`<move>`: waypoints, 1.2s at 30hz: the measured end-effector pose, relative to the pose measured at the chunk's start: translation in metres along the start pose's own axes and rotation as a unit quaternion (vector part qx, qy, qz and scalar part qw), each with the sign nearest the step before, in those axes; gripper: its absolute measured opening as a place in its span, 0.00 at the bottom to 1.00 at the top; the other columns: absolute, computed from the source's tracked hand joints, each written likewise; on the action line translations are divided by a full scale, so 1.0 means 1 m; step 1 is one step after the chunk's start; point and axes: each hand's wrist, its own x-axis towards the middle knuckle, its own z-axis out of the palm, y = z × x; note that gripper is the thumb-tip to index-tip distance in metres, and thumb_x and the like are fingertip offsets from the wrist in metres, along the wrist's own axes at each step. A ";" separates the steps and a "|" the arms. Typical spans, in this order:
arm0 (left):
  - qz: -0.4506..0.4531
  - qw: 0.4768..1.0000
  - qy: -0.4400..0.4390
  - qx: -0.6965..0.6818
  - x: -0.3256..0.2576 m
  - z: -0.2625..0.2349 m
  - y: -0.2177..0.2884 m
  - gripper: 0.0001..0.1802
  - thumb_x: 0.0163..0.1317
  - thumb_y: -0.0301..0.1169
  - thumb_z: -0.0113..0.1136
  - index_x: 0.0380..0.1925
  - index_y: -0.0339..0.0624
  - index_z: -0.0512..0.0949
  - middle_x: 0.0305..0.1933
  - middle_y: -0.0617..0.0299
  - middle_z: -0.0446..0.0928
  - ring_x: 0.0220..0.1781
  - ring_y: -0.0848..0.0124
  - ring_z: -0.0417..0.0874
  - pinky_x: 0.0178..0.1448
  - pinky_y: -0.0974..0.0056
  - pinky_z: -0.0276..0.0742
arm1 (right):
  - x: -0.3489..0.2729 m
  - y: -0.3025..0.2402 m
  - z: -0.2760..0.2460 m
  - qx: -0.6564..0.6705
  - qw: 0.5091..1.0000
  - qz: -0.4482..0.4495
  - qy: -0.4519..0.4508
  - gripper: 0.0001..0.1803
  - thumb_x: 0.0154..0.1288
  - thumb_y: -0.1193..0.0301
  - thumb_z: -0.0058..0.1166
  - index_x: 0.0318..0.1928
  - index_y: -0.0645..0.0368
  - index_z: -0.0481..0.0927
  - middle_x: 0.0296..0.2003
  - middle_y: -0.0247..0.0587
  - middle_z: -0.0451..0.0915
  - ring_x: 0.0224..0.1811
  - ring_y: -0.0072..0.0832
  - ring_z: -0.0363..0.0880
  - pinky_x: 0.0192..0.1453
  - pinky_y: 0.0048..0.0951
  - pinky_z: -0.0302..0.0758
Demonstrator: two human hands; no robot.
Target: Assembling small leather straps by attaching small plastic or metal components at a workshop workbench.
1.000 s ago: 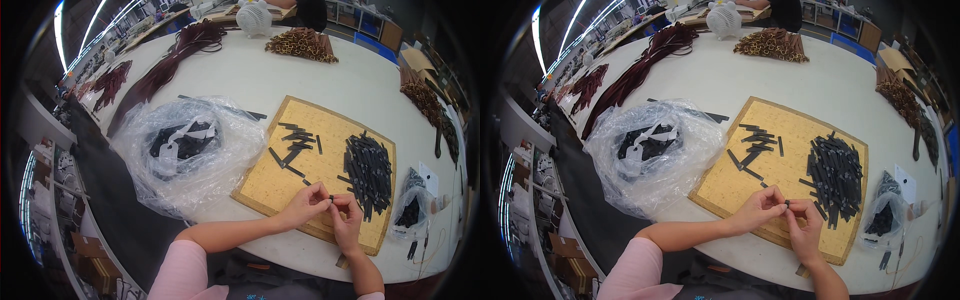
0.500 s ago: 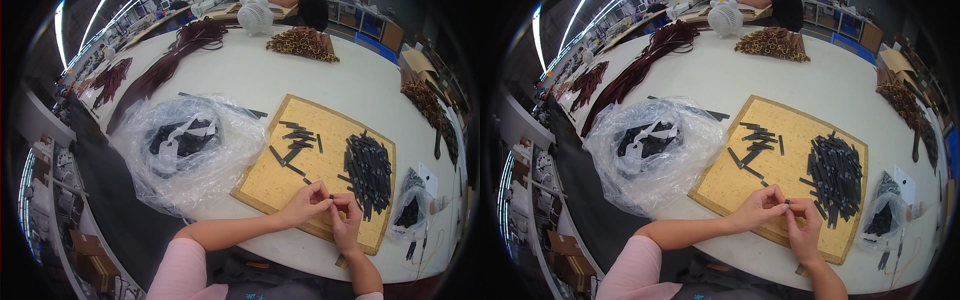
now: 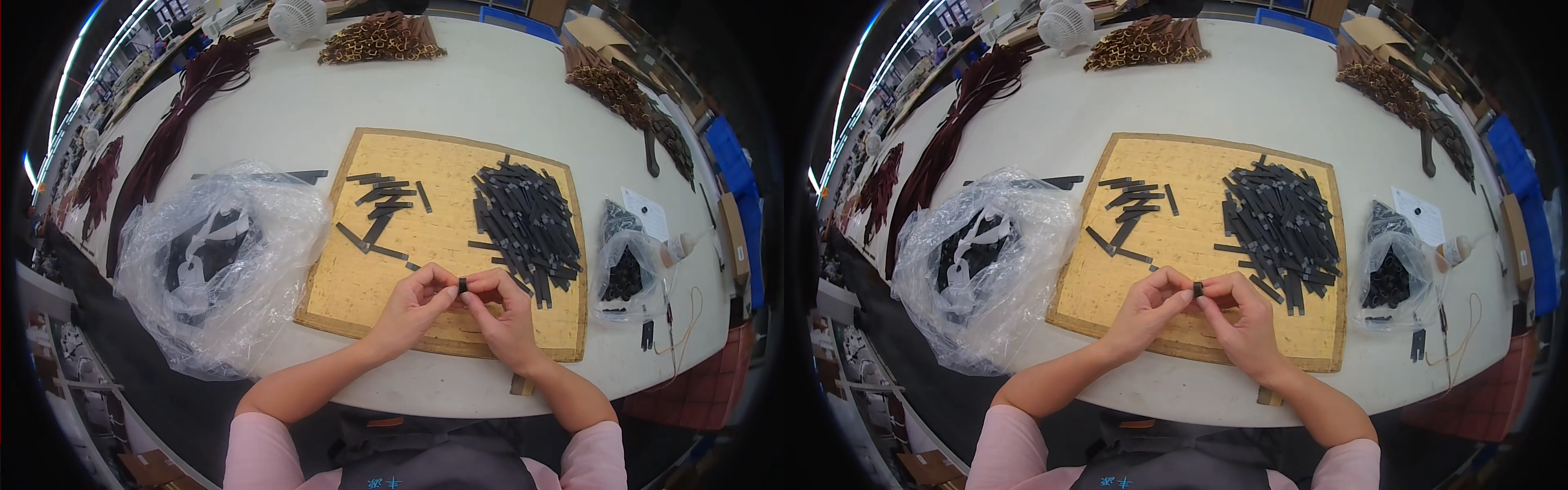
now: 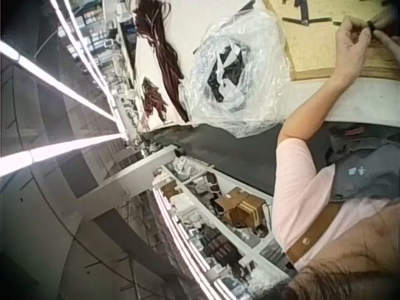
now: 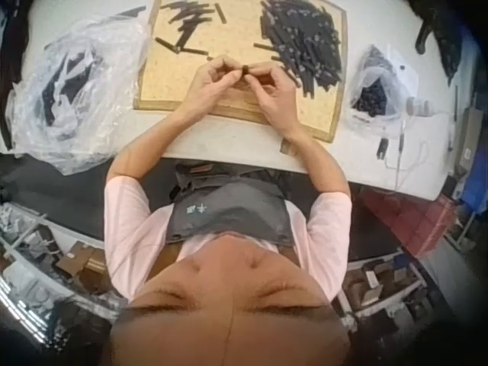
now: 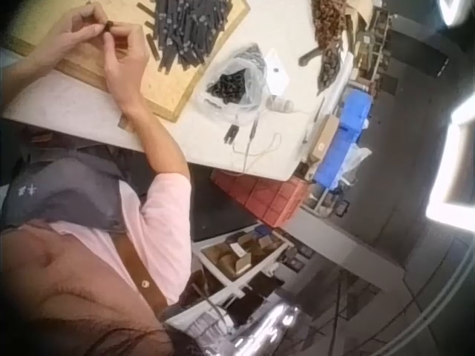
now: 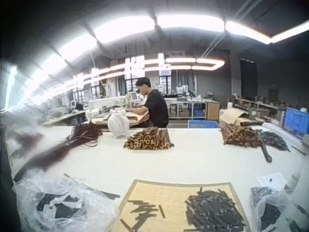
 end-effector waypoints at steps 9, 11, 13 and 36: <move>0.003 0.999 0.026 0.047 -0.005 0.008 0.007 0.07 0.72 0.22 0.57 0.47 0.34 0.74 0.46 0.61 0.80 0.51 0.76 0.82 0.58 0.69 0.79 | -0.003 -0.004 -0.004 -0.006 1.000 -0.007 0.002 0.06 0.65 0.82 0.61 0.41 0.64 0.78 0.42 0.43 0.83 0.39 0.26 0.86 0.44 0.25 0.81; -0.021 0.998 0.042 0.041 -0.005 0.006 0.009 0.05 0.71 0.23 0.58 0.44 0.34 0.75 0.44 0.62 0.80 0.48 0.77 0.83 0.56 0.70 0.79 | -0.004 -0.003 -0.003 -0.011 1.000 -0.011 -0.003 0.06 0.65 0.82 0.61 0.41 0.65 0.78 0.43 0.43 0.83 0.39 0.26 0.86 0.44 0.25 0.81; -0.034 0.997 0.044 0.050 -0.004 0.004 0.010 0.05 0.70 0.23 0.59 0.43 0.35 0.75 0.43 0.62 0.81 0.47 0.77 0.83 0.56 0.70 0.79 | -0.006 0.000 -0.003 -0.012 1.000 -0.002 -0.013 0.05 0.65 0.82 0.61 0.41 0.65 0.78 0.43 0.44 0.83 0.40 0.27 0.86 0.45 0.25 0.81; -0.026 0.994 0.059 0.087 -0.005 0.003 0.003 0.03 0.72 0.26 0.58 0.41 0.37 0.76 0.41 0.62 0.82 0.47 0.75 0.83 0.54 0.68 0.77 | -0.007 -0.002 -0.002 0.012 0.999 0.036 -0.035 0.05 0.67 0.83 0.59 0.42 0.65 0.77 0.44 0.42 0.81 0.43 0.24 0.83 0.49 0.24 0.79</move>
